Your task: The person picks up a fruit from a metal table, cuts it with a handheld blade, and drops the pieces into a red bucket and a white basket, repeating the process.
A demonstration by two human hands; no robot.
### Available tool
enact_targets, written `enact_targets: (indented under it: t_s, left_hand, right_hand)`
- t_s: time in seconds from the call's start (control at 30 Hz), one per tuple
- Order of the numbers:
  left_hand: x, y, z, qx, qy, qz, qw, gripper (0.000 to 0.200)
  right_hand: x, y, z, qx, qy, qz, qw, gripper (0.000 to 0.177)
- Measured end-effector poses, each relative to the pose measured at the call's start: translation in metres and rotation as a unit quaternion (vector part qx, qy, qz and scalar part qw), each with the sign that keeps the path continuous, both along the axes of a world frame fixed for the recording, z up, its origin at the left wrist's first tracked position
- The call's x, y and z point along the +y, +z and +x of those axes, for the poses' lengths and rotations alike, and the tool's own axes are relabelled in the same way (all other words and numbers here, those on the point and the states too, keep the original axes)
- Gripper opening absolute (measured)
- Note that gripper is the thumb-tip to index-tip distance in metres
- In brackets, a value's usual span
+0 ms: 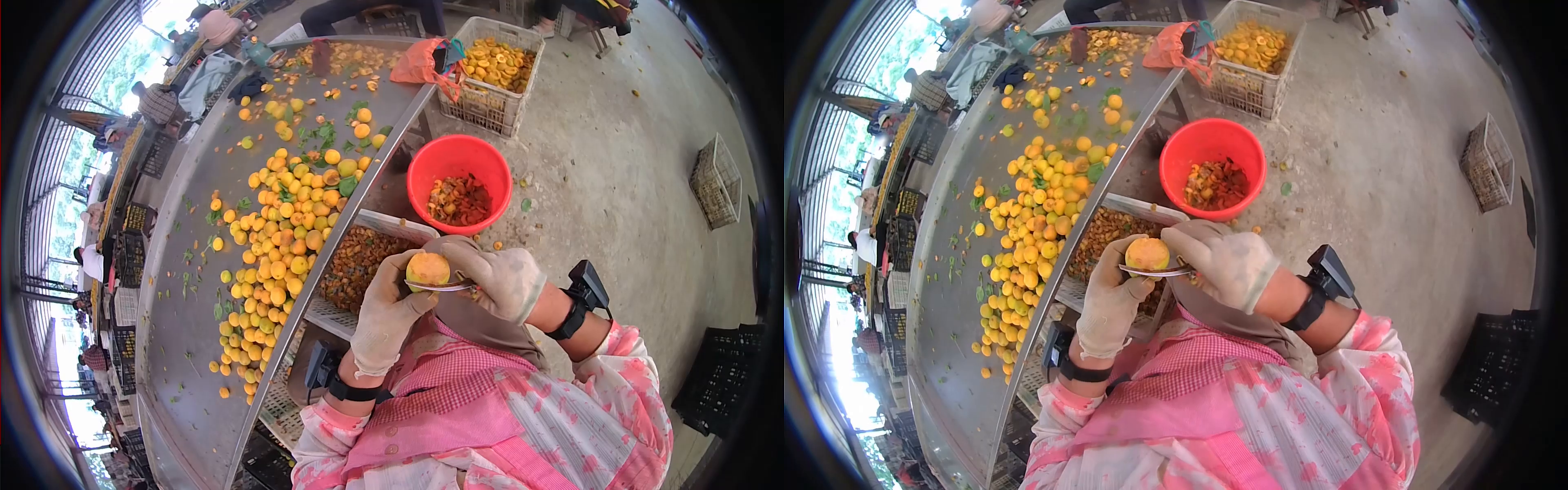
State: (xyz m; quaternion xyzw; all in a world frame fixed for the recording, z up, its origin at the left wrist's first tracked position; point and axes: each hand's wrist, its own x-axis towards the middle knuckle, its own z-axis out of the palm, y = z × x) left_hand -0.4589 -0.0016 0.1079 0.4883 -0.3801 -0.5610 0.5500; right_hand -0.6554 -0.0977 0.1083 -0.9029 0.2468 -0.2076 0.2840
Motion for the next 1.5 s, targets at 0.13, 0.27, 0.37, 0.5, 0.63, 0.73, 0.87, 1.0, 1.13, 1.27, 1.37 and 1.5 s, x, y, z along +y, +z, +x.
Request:
enact_targets:
  t_s: [0.13, 0.27, 0.37, 0.5, 0.63, 0.73, 0.87, 1.0, 1.13, 1.27, 1.37, 1.5]
  left_hand:
    - [0.003, -0.001, 0.003, 0.025, -0.012, 0.033, 0.999, 0.06]
    - [0.005, 0.009, 0.003, 0.078, -0.023, 0.032, 0.996, 0.063]
    - [0.002, 0.01, 0.001, 0.078, -0.002, 0.046, 0.996, 0.057]
    - [-0.006, 0.005, 0.002, 0.16, 0.017, 0.059, 0.985, 0.052]
    - [-0.008, -0.004, 0.004, 0.188, 0.004, 0.043, 0.981, 0.054]
    - [-0.013, 0.005, -0.006, 0.131, 0.019, 0.06, 0.989, 0.056]
    - [-0.013, 0.008, -0.011, 0.083, 0.04, 0.05, 0.995, 0.054]
    - [-0.011, 0.008, -0.01, 0.018, 0.035, 0.058, 0.998, 0.049]
    - [-0.008, 0.005, -0.004, 0.031, 0.102, 0.093, 0.99, 0.043]
    - [-0.001, -0.007, 0.007, 0.053, 0.15, 0.108, 0.981, 0.037]
    - [0.004, -0.011, 0.01, 0.116, 0.153, 0.114, 0.975, 0.036]
    - [0.005, -0.014, 0.007, 0.126, 0.159, 0.121, 0.972, 0.036]
  right_hand:
    - [-0.005, -0.007, -0.001, 0.028, 0.005, 0.026, 0.999, 0.057]
    - [-0.012, -0.019, -0.013, 0.106, -0.053, 0.025, 0.993, 0.063]
    - [-0.01, -0.026, -0.014, 0.051, -0.058, 0.008, 0.997, 0.068]
    - [-0.015, -0.039, -0.016, 0.052, -0.163, 0.074, 0.982, 0.061]
    - [-0.008, -0.036, -0.017, 0.024, -0.142, 0.097, 0.985, 0.061]
    - [0.001, -0.021, -0.012, 0.01, -0.096, 0.108, 0.99, 0.064]
    - [0.002, -0.024, -0.006, -0.05, -0.049, 0.023, 0.997, 0.067]
    - [0.001, -0.022, -0.005, -0.066, -0.03, 0.006, 0.997, 0.069]
    - [-0.008, -0.022, -0.011, 0.0, -0.086, 0.136, 0.987, 0.055]
    - [-0.036, -0.097, -0.031, -0.039, -0.056, 0.238, 0.969, 0.062]
    - [-0.051, -0.119, -0.043, 0.016, -0.063, 0.249, 0.966, 0.063]
    - [-0.064, -0.109, -0.039, 0.126, -0.036, 0.255, 0.958, 0.061]
